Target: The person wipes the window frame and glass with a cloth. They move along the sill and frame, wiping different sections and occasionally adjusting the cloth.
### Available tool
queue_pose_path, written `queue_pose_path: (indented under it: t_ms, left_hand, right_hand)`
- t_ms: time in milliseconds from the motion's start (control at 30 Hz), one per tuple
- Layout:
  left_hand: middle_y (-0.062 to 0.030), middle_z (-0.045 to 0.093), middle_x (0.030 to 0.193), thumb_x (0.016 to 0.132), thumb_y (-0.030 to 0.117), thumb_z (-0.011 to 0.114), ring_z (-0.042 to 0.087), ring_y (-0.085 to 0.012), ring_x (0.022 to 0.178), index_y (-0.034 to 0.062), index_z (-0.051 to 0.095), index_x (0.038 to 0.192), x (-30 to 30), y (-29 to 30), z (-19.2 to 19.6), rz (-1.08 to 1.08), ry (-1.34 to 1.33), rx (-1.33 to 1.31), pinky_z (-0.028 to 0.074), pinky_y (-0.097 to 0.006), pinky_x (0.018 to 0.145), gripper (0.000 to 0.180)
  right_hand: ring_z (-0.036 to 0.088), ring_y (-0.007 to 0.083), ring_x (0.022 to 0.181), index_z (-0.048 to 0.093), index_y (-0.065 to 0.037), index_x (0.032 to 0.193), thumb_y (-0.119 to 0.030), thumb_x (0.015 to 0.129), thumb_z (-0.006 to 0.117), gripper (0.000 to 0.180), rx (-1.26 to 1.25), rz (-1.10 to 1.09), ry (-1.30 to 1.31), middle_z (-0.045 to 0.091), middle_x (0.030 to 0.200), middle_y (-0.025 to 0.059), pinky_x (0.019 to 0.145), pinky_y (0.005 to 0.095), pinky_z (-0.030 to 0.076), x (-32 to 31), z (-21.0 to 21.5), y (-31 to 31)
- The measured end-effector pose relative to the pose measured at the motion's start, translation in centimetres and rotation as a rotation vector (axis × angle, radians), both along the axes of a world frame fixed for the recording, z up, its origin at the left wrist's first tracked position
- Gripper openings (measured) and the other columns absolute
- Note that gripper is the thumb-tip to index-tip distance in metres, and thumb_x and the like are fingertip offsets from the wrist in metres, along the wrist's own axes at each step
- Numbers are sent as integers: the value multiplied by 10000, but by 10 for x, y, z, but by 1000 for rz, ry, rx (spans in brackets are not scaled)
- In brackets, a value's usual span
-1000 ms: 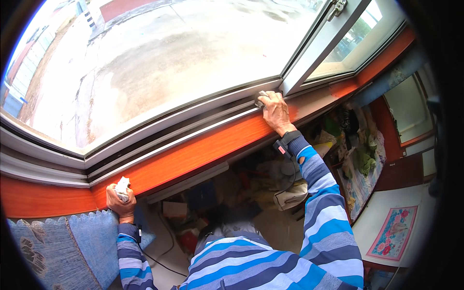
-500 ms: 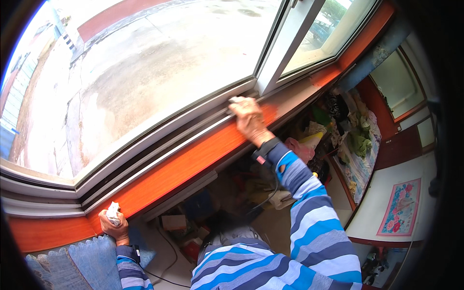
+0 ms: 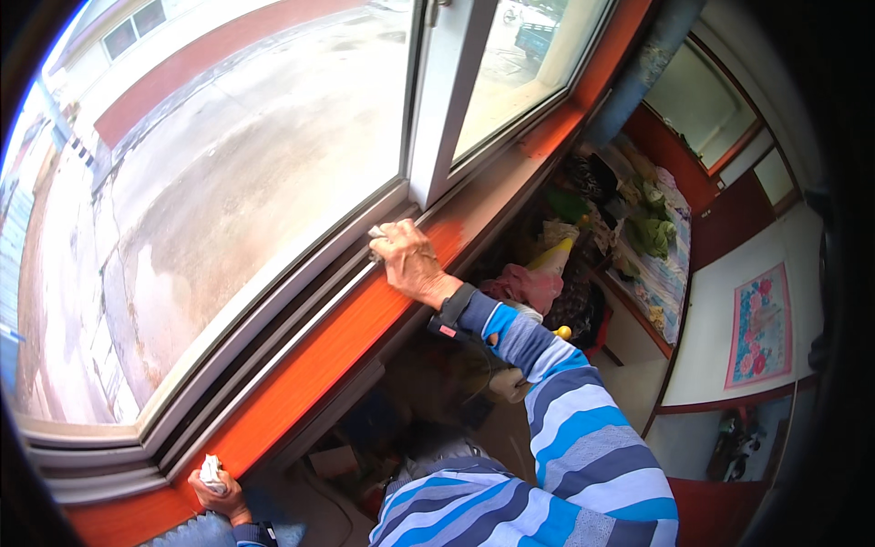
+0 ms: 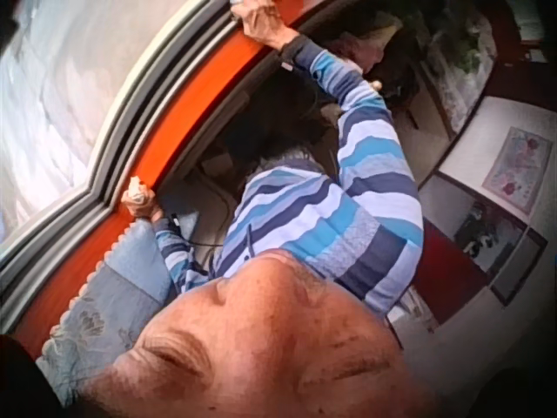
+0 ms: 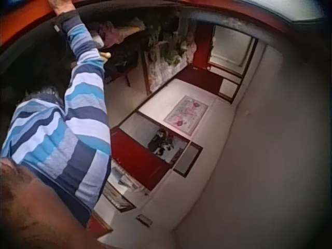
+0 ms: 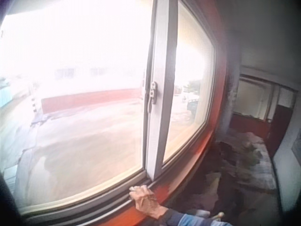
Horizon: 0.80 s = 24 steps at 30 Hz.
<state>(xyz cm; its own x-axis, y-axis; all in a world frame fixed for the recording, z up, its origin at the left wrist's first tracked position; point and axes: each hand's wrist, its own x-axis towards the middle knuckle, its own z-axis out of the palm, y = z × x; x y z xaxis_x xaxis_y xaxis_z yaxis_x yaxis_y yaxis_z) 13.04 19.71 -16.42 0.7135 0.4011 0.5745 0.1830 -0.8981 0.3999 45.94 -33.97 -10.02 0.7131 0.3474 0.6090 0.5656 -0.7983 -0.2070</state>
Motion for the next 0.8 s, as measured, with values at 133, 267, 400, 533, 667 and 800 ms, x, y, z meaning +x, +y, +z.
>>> queue_pose_path:
  t_ms: [133,267,400,533,667,800]
  left_hand:
    - [-206,640,913,850,217,639,665,-433,826,22,565,1085,0,1,3,8,17,-23,547,-498,787,315]
    - [-207,634,911,850,225,643,659,-439,826,22,565,1097,0,0,4,5,17,-27,543,-499,775,329]
    - [-212,634,916,854,231,639,659,-443,832,22,566,1103,-3,2,4,13,28,-8,544,-501,778,333]
    - [-218,640,929,864,232,627,665,-446,848,25,564,1113,-5,7,-1,8,40,-6,548,-501,783,330]
    - [-221,647,948,887,254,617,666,-452,859,31,564,1121,-6,13,-5,-16,42,-8,544,-504,773,328]
    - [-230,641,947,884,245,620,661,-462,860,28,565,1131,-8,12,-2,-30,48,7,542,-508,773,334]
  right_hand:
    - [640,378,1074,764,-21,1056,-10,839,664,240,41,-18,12,714,1209,202,974,440,555,-5,-2,1]
    - [641,381,1087,772,-22,1078,-5,831,675,266,22,13,3,711,1208,204,976,439,557,-2,-4,-8]
    - [652,378,1097,760,-15,1116,-60,887,649,258,-2,-63,-39,708,1218,201,958,442,567,5,-3,-27]
    - [642,391,1155,742,-52,1211,13,819,713,399,26,-145,49,677,1298,183,1020,451,561,13,-5,-48]
    - [640,413,1145,724,-51,1232,-31,902,628,345,45,-186,59,673,1280,211,998,472,567,12,-8,-54]
    - [632,431,1176,721,-58,1258,-2,864,664,402,91,-227,75,658,1300,213,1026,483,554,5,-9,-53]
